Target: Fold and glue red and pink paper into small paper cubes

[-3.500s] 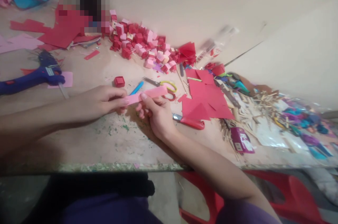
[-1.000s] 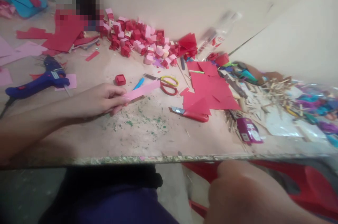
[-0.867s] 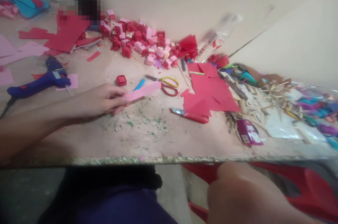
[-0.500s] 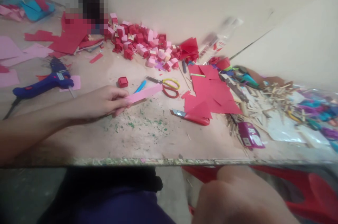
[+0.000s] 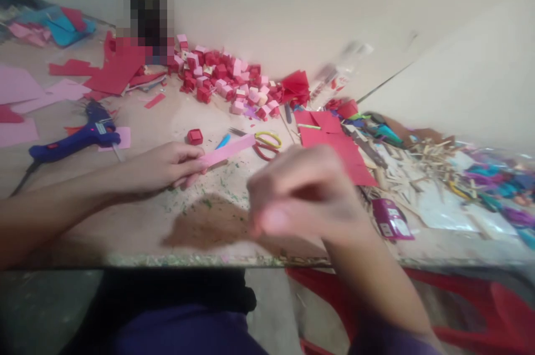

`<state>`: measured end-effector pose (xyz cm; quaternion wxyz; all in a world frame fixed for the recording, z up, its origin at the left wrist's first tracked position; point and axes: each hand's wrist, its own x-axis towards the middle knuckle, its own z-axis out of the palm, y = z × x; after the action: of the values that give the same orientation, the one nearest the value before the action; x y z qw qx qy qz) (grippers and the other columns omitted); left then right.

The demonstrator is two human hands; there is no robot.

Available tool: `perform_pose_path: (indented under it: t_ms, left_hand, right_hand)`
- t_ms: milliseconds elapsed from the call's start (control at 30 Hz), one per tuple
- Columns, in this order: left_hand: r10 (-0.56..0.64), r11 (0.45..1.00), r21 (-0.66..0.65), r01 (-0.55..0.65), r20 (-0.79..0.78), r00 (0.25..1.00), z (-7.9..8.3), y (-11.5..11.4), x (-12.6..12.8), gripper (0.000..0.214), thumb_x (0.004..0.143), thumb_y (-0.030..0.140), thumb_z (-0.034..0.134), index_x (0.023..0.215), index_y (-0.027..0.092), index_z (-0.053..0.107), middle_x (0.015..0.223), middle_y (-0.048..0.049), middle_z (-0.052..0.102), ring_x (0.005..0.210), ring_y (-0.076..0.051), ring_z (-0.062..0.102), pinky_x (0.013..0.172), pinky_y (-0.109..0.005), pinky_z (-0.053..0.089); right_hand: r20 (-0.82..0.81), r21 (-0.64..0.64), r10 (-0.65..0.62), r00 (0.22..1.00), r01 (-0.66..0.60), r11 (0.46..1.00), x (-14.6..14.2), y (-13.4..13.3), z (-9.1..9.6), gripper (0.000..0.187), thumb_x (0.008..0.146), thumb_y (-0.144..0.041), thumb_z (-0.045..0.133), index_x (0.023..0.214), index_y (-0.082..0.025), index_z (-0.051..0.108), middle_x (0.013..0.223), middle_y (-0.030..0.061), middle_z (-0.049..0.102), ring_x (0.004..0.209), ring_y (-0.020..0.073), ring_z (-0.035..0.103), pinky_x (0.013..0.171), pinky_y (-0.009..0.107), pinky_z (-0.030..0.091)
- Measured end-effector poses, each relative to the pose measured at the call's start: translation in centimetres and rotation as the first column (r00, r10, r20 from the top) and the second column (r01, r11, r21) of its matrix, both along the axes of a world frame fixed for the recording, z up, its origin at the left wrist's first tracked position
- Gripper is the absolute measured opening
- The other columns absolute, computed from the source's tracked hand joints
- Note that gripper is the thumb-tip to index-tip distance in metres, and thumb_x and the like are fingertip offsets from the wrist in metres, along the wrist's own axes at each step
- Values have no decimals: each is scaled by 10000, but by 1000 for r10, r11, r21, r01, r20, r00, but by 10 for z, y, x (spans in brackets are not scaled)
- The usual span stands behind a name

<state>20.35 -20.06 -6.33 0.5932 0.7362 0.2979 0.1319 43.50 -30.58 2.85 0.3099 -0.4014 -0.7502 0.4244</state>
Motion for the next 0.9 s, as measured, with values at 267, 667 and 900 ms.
perform_pose_path:
  t_ms: [267,667,900]
  left_hand:
    - [-8,1000,15,6,161,987,-4,-1,1,307,1048,318,527,787,176,606,657,26,595,546,-87,527,519,-221,387]
    - [-33,994,110,25,75,997,-5,0,2,281,1024,297,542,800,169,651,641,28,610,560,-95,541,541,-227,382]
    - [-2,1000,26,2,25,1000,-1,-2,2,303,1040,307,526,775,184,607,573,43,558,492,-91,485,503,-238,349]
  right_hand:
    - [-33,-329,-281,959,255,909,-18,39,-87,342,942,-495,770,878,-161,811,594,-13,660,418,74,481,393,221,319]
    - [-358,-416,-535,765,382,825,-32,32,-113,262,876,-381,842,714,-176,810,628,7,693,442,70,497,420,229,343]
    - [-395,-412,-655,645,513,753,-26,38,-100,267,795,-360,895,635,-177,782,611,12,684,435,66,475,420,229,324]
